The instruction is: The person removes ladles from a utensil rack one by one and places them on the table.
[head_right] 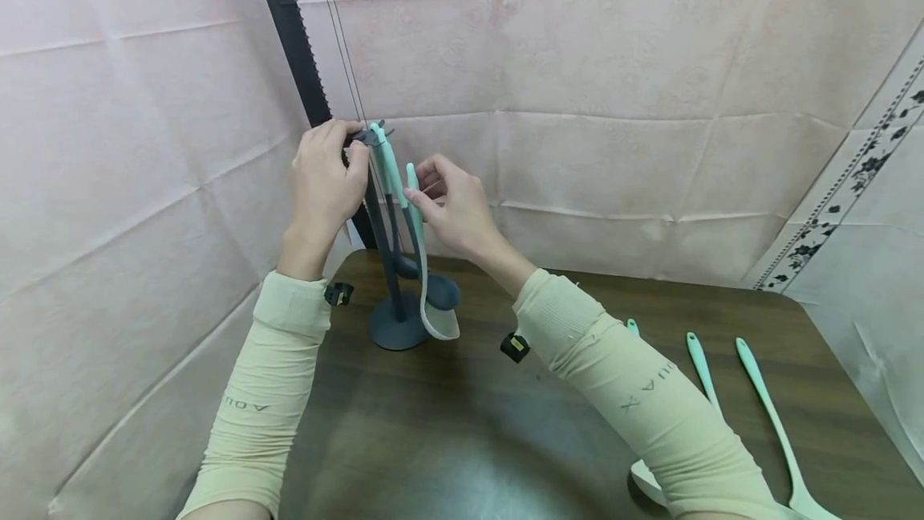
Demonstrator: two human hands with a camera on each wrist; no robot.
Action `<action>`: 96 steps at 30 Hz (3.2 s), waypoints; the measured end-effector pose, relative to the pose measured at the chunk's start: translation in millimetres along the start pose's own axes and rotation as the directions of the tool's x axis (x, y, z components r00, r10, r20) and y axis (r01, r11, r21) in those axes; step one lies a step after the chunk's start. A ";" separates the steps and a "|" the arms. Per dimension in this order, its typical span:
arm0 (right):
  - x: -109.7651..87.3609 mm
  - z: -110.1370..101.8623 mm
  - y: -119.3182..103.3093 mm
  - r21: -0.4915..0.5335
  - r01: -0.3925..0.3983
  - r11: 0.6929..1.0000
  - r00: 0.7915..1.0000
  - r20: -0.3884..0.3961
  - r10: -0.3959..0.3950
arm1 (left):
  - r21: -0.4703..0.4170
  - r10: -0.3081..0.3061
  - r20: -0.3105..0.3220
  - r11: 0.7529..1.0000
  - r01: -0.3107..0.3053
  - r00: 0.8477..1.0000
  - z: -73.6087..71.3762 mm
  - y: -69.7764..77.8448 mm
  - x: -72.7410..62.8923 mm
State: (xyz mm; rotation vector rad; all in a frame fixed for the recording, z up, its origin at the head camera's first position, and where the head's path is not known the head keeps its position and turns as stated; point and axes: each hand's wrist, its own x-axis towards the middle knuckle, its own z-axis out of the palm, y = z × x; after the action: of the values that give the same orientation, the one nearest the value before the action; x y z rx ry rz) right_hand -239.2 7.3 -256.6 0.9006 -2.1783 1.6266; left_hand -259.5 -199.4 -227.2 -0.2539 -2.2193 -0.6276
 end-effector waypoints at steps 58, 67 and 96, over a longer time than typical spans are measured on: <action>-25.6 -44.5 24.5 -0.139 -0.099 0.985 0.994 0.019 0.103 | -0.007 -0.006 -0.005 1.000 0.006 1.000 1.9 -0.2 -1.3; -24.2 -52.2 36.0 -0.197 -0.107 0.975 0.994 -0.012 0.107 | -0.001 -0.010 -0.002 1.000 0.010 1.000 2.6 -0.4 -0.5; -23.6 -92.4 83.2 -0.297 -0.217 0.930 0.973 -0.147 0.180 | -0.002 -0.021 0.005 1.000 0.021 1.000 2.7 -3.4 -0.9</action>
State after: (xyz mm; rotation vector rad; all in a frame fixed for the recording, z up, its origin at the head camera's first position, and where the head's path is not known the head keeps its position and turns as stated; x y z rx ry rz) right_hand -286.2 115.4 -302.8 0.4943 -2.4146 1.3201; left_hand -261.9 -200.9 -230.6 -0.2339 -2.2287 -0.6405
